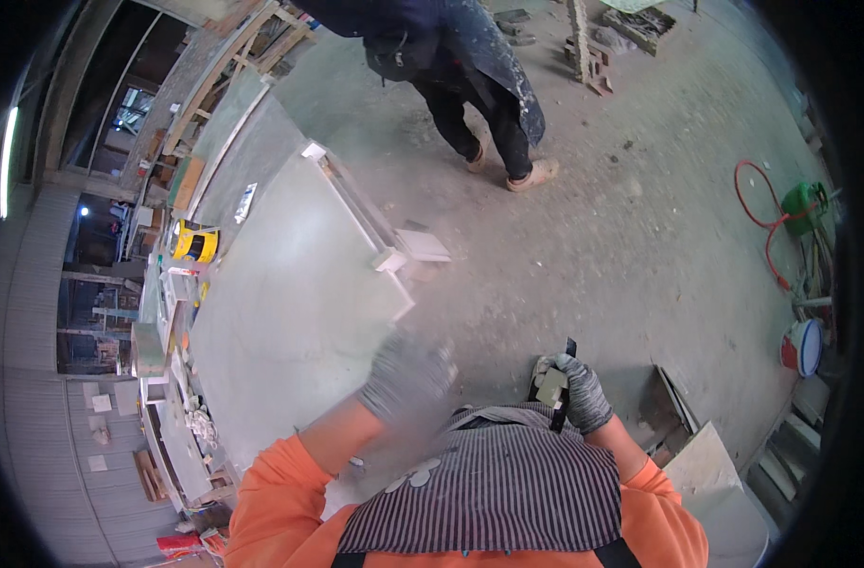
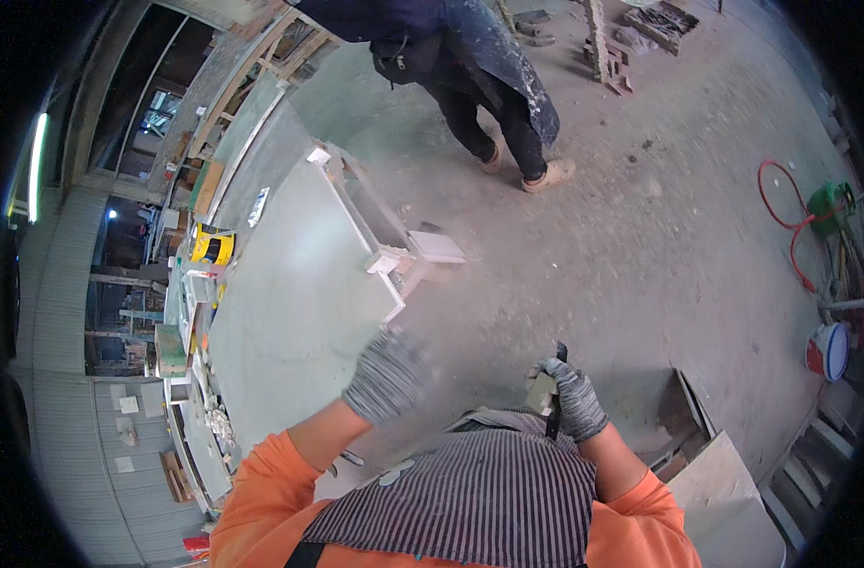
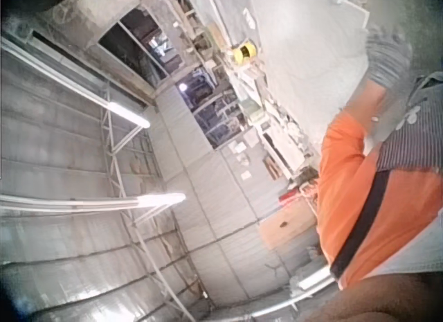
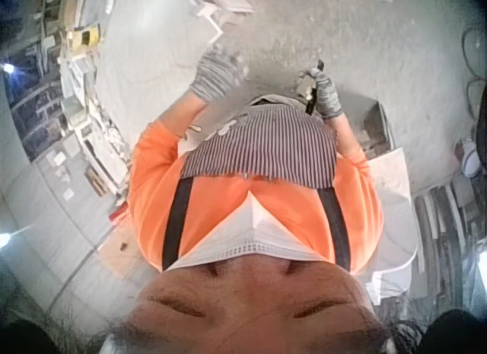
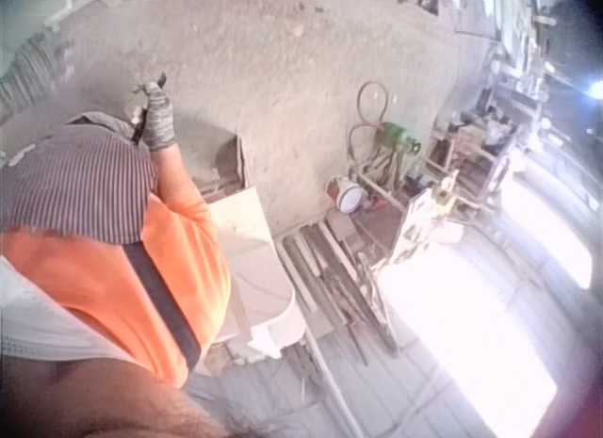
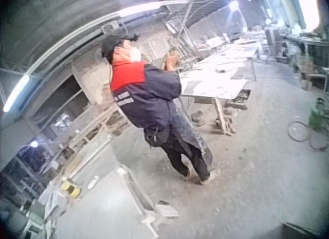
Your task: The person positions a large white panel on a workbench, then uses a utility knife to cut a strip of material along the panel's edge. They continue to trim and adjust the panel while another worker is visible in the background.
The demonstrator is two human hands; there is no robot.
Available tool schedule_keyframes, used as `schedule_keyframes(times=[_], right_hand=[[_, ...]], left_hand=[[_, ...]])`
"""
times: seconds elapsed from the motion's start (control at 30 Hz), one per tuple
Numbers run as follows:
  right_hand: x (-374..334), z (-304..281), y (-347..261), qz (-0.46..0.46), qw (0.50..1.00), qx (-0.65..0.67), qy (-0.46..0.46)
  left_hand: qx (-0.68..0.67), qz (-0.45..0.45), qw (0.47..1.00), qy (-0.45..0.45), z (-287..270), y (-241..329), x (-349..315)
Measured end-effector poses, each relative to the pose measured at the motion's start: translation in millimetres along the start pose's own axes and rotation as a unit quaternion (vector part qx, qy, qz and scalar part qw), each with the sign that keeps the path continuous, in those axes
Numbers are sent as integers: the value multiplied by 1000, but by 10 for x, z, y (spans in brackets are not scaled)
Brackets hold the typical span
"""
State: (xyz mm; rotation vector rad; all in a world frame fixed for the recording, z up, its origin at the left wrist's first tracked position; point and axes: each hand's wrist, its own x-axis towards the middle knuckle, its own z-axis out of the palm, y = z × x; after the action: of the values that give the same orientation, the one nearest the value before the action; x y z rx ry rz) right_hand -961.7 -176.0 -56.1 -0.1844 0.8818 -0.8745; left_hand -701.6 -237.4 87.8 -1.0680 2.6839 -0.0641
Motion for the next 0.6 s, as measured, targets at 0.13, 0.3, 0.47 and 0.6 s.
schedule_keyframes(times=[0.13,0.3,0.47,0.6], right_hand=[[116,16,-14,0,1000,6,-18],[150,109,-105,-10,997,-34,-62],[147,80,-303,-12,998,-62,-7],[153,5,-414,5,999,-47,3]], left_hand=[[24,-185,981,61,303,-495,135],[59,-140,988,-38,275,-400,370],[-104,-168,980,0,-2,-274,370],[-133,-317,921,186,179,-882,262]])
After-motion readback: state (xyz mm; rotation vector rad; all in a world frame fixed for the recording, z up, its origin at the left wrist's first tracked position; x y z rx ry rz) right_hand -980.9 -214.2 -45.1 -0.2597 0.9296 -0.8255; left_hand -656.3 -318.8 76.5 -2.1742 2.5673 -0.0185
